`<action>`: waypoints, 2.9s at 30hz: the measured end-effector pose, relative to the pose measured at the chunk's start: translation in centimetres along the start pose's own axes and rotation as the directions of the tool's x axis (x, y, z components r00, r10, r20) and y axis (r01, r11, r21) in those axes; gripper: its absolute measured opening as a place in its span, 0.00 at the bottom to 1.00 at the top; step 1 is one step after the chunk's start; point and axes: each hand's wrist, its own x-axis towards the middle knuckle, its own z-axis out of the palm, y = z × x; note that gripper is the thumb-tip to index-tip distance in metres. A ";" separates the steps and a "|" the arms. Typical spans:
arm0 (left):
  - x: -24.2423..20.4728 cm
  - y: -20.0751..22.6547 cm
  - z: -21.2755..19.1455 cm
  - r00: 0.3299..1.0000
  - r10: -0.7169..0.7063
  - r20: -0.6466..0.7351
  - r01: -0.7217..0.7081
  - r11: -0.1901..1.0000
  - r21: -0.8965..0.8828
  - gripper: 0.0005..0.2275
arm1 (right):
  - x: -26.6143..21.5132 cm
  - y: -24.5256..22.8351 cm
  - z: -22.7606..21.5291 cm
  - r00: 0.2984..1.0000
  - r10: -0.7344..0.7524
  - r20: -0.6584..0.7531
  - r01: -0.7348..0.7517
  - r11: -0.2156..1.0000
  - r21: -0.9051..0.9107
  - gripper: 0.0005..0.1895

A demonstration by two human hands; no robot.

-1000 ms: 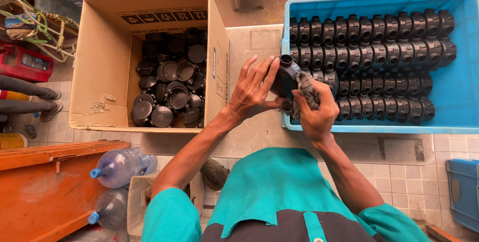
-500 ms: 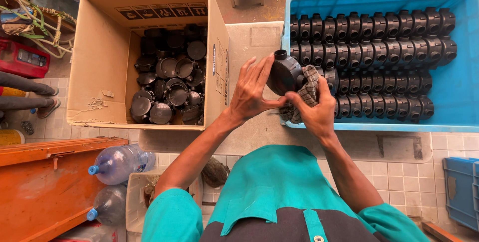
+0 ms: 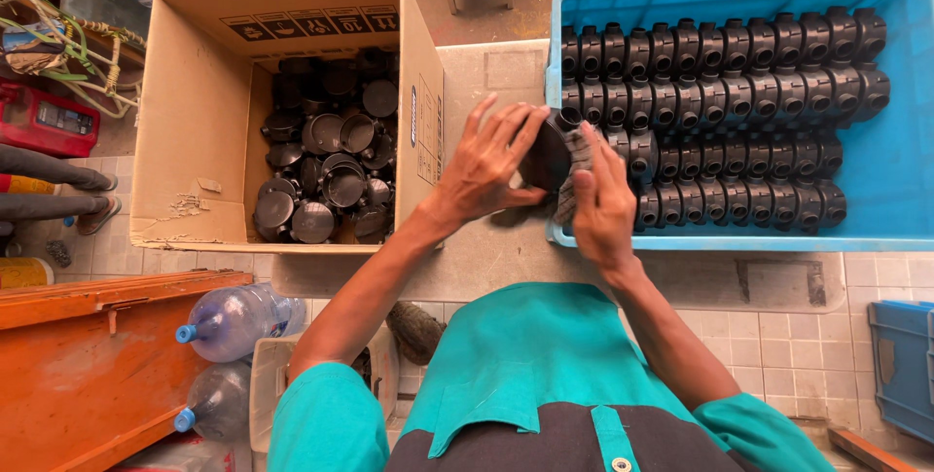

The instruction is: The person picks black plastic parts from a cardboard box and wipes them with a cloth. The person then places the cleaned parts into a blue plastic crate, arranging them in rows. The person repeats this process for several parts throughout the video.

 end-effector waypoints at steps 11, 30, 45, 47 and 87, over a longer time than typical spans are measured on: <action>-1.0 -0.9 -1.4 0.933 -0.340 -0.114 0.292 0.906 -0.307 0.44 | -3.8 4.4 0.9 0.980 -0.190 0.053 0.197 0.963 -0.186 0.18; -4.7 -1.3 -1.5 0.868 -0.497 -0.015 0.450 0.797 -0.403 0.45 | -6.0 7.3 3.6 0.913 0.030 0.406 0.149 0.903 -0.403 0.26; -5.0 -2.1 -2.4 0.940 -0.318 0.123 0.330 0.759 -0.561 0.49 | -2.9 0.7 3.9 0.804 0.539 0.251 -0.559 0.543 0.626 0.38; -4.7 -1.9 -1.4 0.951 -0.291 0.101 0.298 0.784 -0.545 0.46 | -2.3 1.0 3.0 0.734 0.581 0.352 -0.637 0.407 0.655 0.28; 2.1 7.9 28.1 0.802 -0.254 0.541 0.354 0.931 -0.088 0.41 | 1.8 29.0 -11.9 0.240 0.720 0.651 -0.555 0.652 -0.517 0.38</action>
